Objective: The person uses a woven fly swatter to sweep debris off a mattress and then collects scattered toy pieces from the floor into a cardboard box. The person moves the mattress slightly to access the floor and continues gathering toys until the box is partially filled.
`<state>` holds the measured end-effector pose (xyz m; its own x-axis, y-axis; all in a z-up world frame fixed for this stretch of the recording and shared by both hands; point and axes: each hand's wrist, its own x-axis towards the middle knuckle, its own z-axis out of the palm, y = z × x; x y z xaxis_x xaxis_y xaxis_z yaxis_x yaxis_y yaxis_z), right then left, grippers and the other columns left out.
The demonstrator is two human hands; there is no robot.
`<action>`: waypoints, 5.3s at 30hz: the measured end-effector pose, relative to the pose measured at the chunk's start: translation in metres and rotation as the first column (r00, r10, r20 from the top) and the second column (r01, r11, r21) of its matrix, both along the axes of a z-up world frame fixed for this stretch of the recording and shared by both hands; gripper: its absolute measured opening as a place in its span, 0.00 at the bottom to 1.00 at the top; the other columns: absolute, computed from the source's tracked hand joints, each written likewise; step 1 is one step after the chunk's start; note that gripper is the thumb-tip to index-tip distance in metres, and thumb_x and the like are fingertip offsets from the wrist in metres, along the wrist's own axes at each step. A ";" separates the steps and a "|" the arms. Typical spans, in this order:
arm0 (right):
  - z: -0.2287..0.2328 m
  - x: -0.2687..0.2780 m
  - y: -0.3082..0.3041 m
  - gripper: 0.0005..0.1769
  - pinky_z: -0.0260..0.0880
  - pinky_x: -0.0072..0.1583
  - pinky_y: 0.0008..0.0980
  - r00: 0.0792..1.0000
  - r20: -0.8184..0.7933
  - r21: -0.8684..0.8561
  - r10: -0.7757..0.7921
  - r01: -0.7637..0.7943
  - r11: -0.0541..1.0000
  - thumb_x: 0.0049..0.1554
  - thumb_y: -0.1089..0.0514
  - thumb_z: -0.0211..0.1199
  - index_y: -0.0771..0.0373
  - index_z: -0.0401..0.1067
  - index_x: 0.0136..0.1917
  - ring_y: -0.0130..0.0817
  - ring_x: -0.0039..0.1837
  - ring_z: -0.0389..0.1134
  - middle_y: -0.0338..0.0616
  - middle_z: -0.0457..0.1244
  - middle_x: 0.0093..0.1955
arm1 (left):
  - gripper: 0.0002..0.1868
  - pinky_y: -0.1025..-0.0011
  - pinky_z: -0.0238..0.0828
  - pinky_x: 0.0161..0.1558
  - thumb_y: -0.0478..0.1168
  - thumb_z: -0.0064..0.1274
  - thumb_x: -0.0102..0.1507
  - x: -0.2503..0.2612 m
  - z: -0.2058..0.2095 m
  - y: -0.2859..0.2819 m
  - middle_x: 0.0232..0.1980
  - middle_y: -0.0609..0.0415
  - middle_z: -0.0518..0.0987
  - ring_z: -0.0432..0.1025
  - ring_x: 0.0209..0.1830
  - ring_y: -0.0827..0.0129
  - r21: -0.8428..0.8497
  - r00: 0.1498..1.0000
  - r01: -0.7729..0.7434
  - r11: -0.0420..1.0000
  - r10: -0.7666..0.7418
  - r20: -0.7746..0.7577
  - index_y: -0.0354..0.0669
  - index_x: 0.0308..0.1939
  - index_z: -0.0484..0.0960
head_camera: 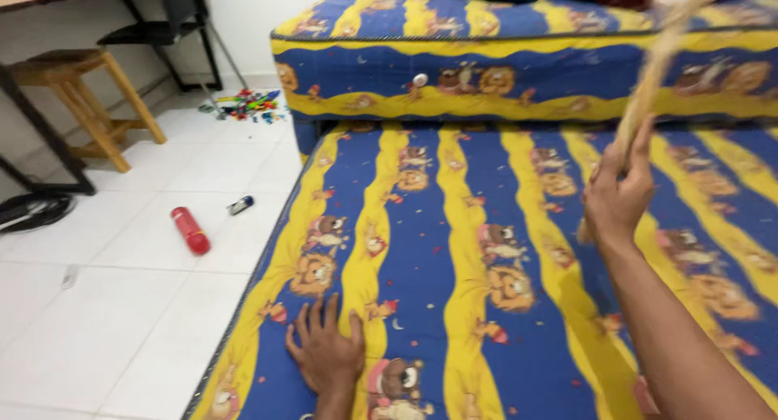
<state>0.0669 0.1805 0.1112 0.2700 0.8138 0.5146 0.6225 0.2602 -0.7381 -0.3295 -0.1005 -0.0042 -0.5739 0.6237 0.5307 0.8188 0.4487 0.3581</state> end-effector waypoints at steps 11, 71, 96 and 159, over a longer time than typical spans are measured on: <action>-0.130 -0.119 -0.039 0.29 0.64 0.67 0.60 0.868 0.381 -0.505 0.319 -0.094 0.858 0.65 0.46 0.48 0.49 0.59 0.77 0.67 0.66 0.66 0.65 0.64 0.66 | 0.27 0.52 0.43 0.72 0.57 0.50 0.59 -0.002 0.007 -0.006 0.69 0.60 0.73 0.61 0.73 0.63 0.006 0.995 0.058 0.998 -0.058 0.079 0.57 0.61 0.80; -0.091 0.485 -0.461 0.27 0.73 0.42 0.51 0.787 0.615 -0.616 0.043 0.446 0.650 0.63 0.35 0.44 0.54 0.62 0.64 0.52 0.35 0.74 0.53 0.70 0.29 | 0.49 0.37 0.26 0.73 0.74 0.34 0.62 0.173 0.018 -0.013 0.82 0.46 0.46 0.39 0.82 0.52 -0.397 0.790 0.569 0.721 -0.613 0.020 0.49 0.78 0.54; -0.018 0.493 -0.378 0.28 0.69 0.51 0.61 0.792 0.350 -0.400 -0.499 0.609 0.685 0.63 0.42 0.48 0.64 0.64 0.66 0.66 0.45 0.72 0.67 0.69 0.40 | 0.49 0.42 0.24 0.75 0.78 0.28 0.62 0.384 0.025 0.045 0.84 0.52 0.40 0.33 0.84 0.55 -0.604 0.624 0.659 0.448 -0.775 0.106 0.61 0.80 0.45; -0.089 0.078 -0.206 0.38 0.67 0.65 0.59 0.820 0.494 -0.650 0.289 0.128 0.749 0.64 0.44 0.43 0.31 0.41 0.85 0.70 0.55 0.70 0.74 0.68 0.50 | 0.46 0.38 0.22 0.75 0.75 0.26 0.64 0.056 0.016 0.010 0.85 0.53 0.37 0.30 0.84 0.56 -0.532 0.933 0.336 0.777 -0.353 0.075 0.62 0.82 0.43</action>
